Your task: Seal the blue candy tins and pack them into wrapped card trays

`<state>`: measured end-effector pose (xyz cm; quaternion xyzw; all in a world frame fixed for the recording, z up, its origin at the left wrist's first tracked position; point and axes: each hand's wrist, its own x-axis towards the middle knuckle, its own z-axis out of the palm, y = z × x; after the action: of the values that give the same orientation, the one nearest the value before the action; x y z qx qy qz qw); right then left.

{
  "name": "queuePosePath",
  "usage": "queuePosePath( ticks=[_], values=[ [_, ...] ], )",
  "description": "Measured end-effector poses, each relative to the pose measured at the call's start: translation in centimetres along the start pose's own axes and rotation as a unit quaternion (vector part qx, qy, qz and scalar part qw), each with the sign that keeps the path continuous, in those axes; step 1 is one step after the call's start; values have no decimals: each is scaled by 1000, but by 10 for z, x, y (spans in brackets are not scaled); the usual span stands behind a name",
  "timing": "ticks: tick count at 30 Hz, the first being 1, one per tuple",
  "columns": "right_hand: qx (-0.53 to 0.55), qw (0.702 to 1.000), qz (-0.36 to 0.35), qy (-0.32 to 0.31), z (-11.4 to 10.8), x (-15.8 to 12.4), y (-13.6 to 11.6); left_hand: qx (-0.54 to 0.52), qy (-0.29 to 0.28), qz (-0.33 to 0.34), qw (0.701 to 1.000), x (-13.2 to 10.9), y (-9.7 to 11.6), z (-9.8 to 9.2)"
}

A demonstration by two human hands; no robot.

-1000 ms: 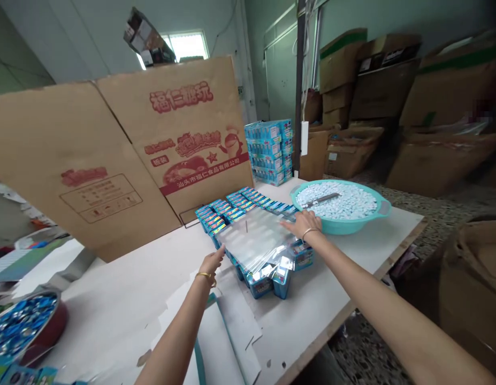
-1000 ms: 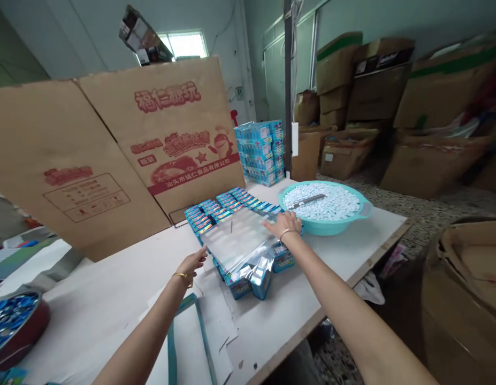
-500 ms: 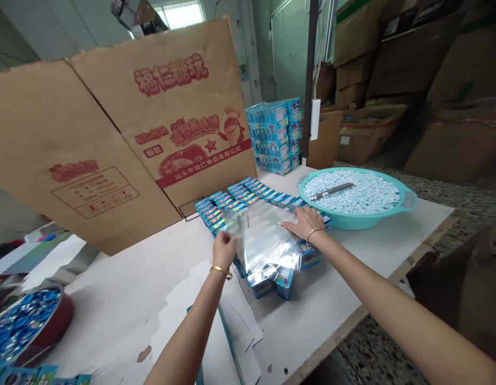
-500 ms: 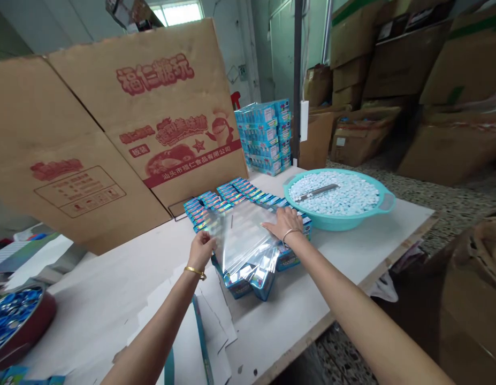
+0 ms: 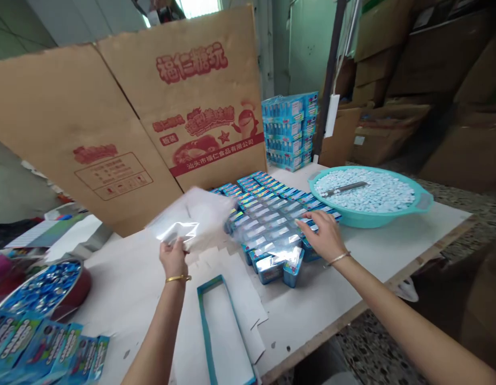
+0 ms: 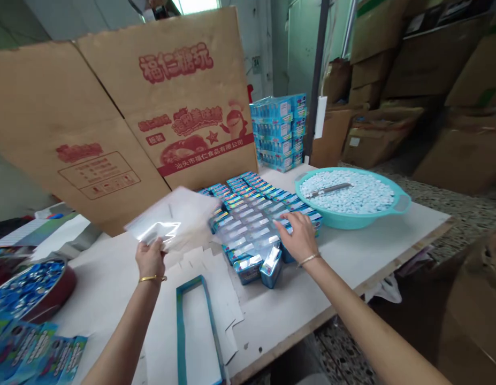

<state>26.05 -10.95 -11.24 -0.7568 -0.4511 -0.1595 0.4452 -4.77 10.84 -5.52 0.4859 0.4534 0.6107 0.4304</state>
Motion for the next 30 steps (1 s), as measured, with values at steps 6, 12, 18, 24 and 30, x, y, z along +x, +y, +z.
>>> queuePosePath(
  ticks=[6,12,18,24,30],
  values=[
    [49,998,34,-33,-12,-57,-41,181,115,-146,966,10,-35,-100],
    [138,973,180,-54,-8,-92,-57,520,35,-98,848,3,-22,-145],
    [209,940,267,-37,1,-101,-62,328,-244,-40,912,-43,-17,-14],
    [209,934,287,-37,-12,-122,-53,205,-239,-97,944,-56,-36,83],
    [224,925,303,-43,-27,-147,-45,134,-150,-71,977,-14,-32,32]
  ],
)
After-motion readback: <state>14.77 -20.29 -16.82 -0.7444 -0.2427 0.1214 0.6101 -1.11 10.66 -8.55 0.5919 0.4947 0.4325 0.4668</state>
